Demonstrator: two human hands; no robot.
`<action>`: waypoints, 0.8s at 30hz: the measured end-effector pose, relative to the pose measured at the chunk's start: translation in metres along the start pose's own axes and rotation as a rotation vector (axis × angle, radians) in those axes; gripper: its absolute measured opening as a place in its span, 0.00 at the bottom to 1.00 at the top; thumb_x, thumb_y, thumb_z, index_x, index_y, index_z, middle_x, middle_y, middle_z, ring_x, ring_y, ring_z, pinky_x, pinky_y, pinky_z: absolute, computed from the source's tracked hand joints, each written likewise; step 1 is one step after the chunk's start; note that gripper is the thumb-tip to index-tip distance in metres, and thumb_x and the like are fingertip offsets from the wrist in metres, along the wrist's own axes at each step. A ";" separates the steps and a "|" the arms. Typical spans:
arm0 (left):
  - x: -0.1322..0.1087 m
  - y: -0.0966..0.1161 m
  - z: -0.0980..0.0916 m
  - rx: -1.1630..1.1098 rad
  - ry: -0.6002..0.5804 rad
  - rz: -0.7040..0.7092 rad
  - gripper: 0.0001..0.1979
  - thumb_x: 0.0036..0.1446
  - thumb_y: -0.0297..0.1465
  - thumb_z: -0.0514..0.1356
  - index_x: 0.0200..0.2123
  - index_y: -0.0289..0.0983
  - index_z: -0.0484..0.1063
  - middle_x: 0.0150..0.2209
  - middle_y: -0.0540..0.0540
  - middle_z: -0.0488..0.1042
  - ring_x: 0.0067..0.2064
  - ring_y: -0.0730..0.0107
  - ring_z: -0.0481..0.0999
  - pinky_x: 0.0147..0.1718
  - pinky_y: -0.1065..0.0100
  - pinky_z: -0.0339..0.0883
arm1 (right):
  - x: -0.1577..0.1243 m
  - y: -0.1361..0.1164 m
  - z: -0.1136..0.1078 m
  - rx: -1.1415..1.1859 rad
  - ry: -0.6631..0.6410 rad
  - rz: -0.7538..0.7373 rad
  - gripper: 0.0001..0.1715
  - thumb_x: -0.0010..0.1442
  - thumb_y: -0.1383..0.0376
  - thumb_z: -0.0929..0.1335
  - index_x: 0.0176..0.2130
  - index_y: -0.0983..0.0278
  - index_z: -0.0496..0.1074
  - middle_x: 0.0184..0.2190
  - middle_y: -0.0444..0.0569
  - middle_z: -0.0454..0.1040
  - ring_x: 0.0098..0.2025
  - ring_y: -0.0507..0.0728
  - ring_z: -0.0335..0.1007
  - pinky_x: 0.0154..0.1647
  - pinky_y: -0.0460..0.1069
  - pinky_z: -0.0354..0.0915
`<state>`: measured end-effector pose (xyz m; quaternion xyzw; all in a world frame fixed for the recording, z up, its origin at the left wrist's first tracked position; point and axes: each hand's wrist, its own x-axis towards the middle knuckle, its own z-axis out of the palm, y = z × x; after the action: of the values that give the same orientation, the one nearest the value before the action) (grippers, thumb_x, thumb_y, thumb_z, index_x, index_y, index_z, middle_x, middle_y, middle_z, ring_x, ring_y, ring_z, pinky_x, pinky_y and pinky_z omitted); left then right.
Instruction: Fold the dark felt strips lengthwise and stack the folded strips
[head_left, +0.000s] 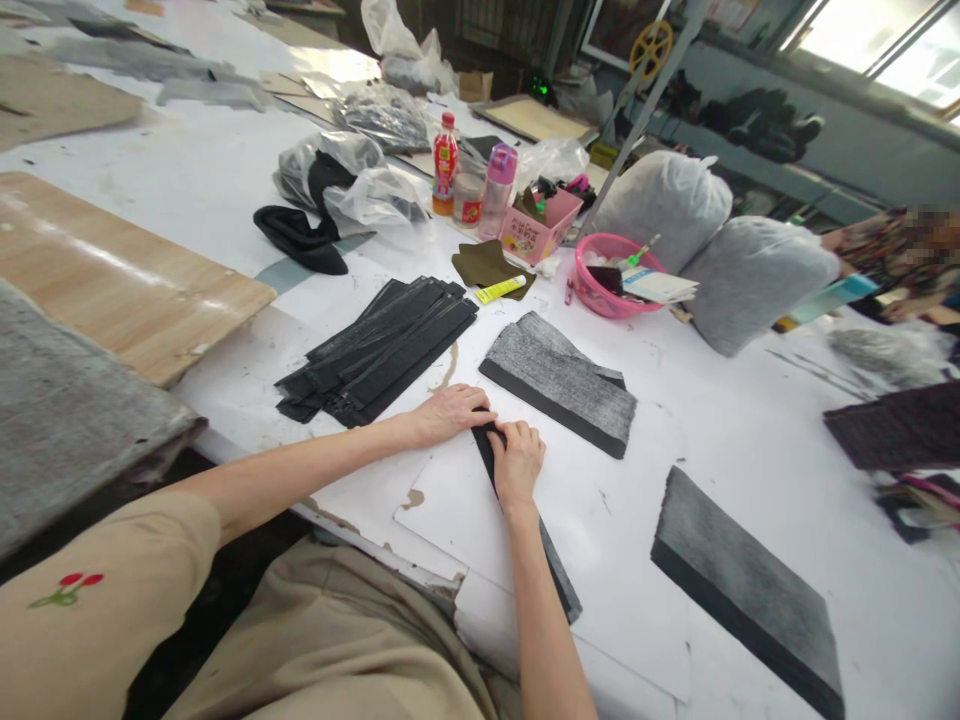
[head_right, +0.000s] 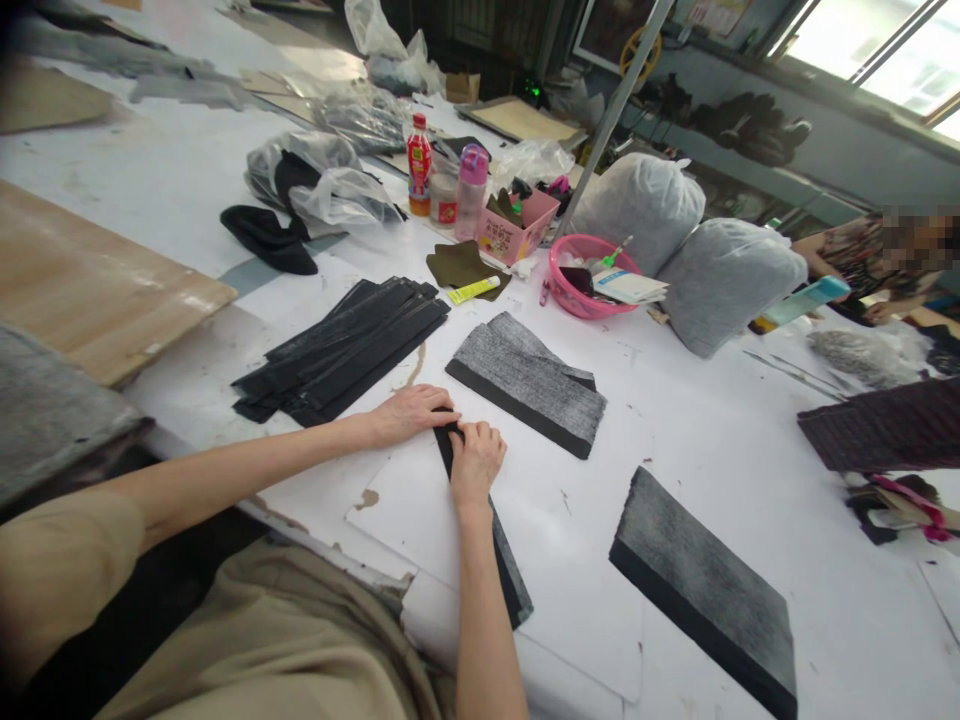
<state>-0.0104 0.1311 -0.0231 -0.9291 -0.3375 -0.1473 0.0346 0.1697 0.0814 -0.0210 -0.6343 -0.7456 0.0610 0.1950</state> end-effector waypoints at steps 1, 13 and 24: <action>-0.001 0.000 0.000 0.002 -0.003 0.002 0.13 0.62 0.28 0.57 0.50 0.42 0.70 0.44 0.45 0.71 0.47 0.64 0.69 0.48 0.62 0.61 | -0.002 0.002 -0.002 0.011 -0.009 0.000 0.03 0.63 0.65 0.68 0.39 0.60 0.73 0.37 0.46 0.72 0.42 0.58 0.61 0.43 0.51 0.52; 0.006 0.000 -0.004 0.008 0.042 0.104 0.09 0.63 0.28 0.57 0.46 0.38 0.72 0.47 0.42 0.72 0.53 0.63 0.66 0.52 0.62 0.58 | -0.006 0.002 0.001 -0.003 0.001 0.014 0.03 0.62 0.66 0.67 0.39 0.61 0.72 0.37 0.48 0.72 0.43 0.59 0.62 0.45 0.52 0.53; 0.007 0.006 0.006 -0.050 0.034 -0.047 0.07 0.63 0.31 0.57 0.43 0.40 0.74 0.38 0.46 0.72 0.44 0.66 0.69 0.45 0.64 0.59 | 0.005 0.004 0.001 -0.001 -0.014 -0.010 0.02 0.63 0.65 0.67 0.37 0.62 0.71 0.36 0.47 0.71 0.41 0.58 0.62 0.44 0.51 0.54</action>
<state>0.0007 0.1318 -0.0264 -0.9189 -0.3547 -0.1723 0.0135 0.1720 0.0869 -0.0221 -0.6302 -0.7503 0.0639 0.1895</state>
